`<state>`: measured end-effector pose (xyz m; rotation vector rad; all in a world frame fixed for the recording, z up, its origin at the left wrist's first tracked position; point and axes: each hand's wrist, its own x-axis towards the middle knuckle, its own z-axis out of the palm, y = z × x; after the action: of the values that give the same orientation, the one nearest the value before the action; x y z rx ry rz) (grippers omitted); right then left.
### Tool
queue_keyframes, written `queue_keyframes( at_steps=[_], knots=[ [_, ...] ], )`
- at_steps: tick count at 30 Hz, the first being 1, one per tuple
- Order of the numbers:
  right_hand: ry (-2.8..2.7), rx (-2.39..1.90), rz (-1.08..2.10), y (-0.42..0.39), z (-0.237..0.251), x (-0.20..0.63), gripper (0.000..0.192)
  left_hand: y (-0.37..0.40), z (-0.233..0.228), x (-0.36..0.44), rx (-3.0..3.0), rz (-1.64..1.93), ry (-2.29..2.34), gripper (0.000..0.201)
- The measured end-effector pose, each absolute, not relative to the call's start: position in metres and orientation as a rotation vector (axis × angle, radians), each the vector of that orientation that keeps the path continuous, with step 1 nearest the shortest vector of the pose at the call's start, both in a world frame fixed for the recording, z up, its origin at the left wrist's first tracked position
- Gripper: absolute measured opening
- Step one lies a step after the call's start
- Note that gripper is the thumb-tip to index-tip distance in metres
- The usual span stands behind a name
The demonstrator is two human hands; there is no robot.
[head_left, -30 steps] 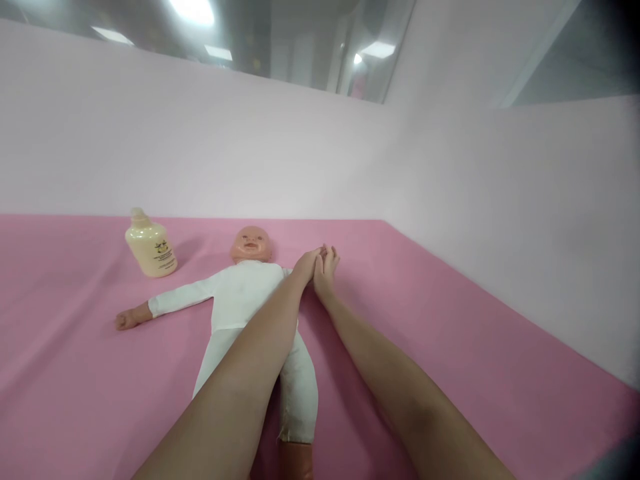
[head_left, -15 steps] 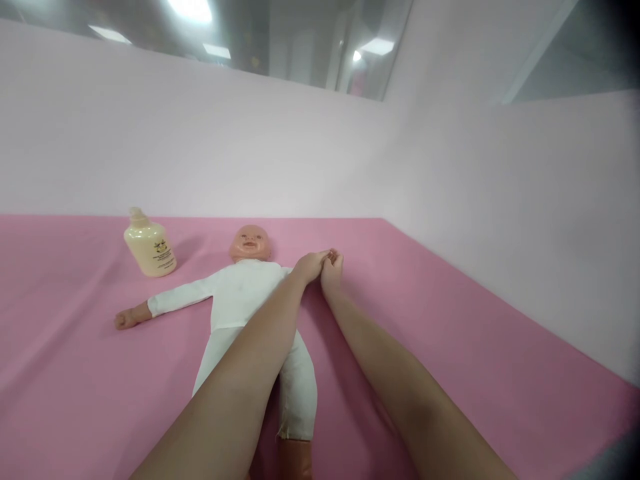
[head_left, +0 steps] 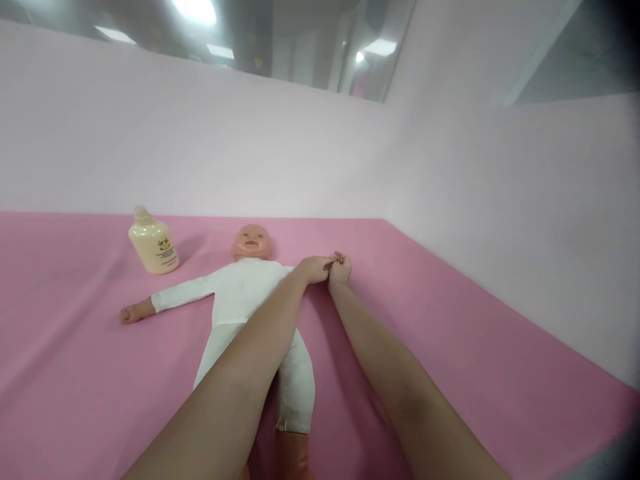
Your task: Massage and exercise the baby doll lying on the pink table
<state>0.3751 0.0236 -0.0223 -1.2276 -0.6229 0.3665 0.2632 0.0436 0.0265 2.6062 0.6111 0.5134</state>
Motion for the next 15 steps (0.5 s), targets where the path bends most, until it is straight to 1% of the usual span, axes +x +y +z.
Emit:
queue_keyframes(
  at_steps=[3,5,15],
  knots=[
    [-0.570,-1.229,0.376,0.024,-0.022,0.376,0.031,0.041,0.025,0.263,2.674,0.444,0.628,0.072],
    [-0.565,-1.226,0.378,0.023,-0.020,0.376,0.029,0.038,0.024,0.263,2.708,0.417,0.658,0.077],
    [-0.604,-1.253,0.339,0.024,-0.019,0.383,0.027,0.023,0.024,0.263,2.772,0.393,0.897,0.063]
  ],
)
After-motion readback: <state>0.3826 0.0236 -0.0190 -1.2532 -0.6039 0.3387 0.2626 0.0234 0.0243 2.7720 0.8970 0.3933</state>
